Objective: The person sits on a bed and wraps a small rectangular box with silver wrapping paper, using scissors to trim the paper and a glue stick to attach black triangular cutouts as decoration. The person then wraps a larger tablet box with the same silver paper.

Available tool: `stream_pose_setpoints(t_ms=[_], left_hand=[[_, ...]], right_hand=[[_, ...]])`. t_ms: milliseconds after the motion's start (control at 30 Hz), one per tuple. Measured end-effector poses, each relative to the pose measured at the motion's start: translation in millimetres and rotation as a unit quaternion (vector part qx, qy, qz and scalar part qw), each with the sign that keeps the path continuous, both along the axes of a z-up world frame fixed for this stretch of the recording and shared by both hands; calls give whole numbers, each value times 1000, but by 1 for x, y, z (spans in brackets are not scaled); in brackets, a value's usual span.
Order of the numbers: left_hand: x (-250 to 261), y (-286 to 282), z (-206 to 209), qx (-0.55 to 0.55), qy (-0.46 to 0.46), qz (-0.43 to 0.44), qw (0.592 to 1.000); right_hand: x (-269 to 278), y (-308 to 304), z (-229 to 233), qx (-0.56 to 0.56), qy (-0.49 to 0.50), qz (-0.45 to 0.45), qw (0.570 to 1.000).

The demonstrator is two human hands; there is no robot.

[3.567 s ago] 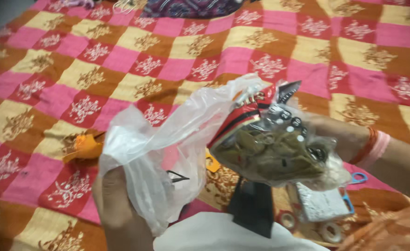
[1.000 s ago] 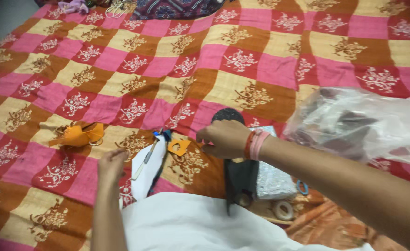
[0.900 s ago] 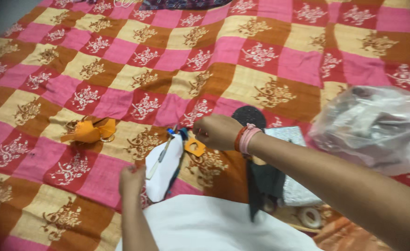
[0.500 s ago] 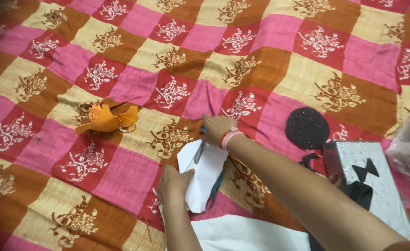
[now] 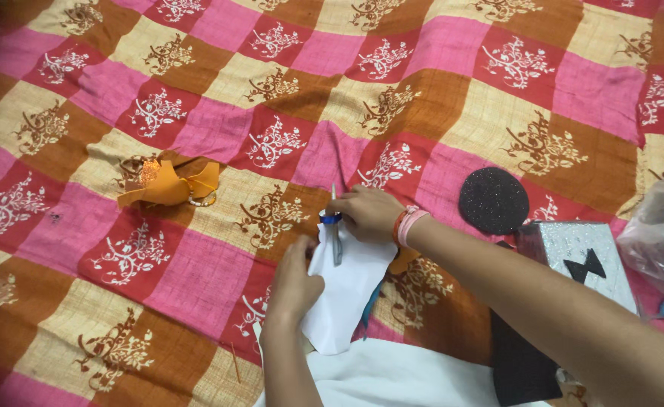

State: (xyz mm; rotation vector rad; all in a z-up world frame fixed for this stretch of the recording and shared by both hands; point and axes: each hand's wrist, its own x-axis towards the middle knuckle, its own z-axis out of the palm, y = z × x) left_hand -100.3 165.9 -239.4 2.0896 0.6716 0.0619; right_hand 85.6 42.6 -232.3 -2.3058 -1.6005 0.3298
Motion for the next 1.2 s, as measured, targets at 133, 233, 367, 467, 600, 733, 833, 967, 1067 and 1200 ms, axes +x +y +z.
stream_pose_setpoints(t_ms=[133,233,367,467,600,733,833,967,1067,1200], left_hand=[[6,-23,8,22,5,-10,1000],[5,-41,18,34,-78,-39,996],[-4,-61,36,-15,-45,-79,996],[-6,-56,50,-88,-58,-127,986],[-24,-14,52,-186,25,-39,982],[-20,69,42,13,-63,203,977],[2,138,32,300,17,168,939],[43,215,20,428,126,144,883],[57,245,2,394,191,179,881],[59,265,-12,413,257,139,863]], right_hand=[[-11,-8,20,-35,50,-27,998],[-16,-5,33,-47,138,-80,986],[-16,2,42,-159,202,-125,958],[-21,0,38,-119,133,-100,979],[-27,-12,24,59,189,-76,977],[-20,-17,26,162,238,-146,947],[-8,-15,40,206,353,-127,904],[7,-15,56,176,426,-176,870],[11,-28,60,141,480,-216,838],[28,-39,89,109,576,-184,789]])
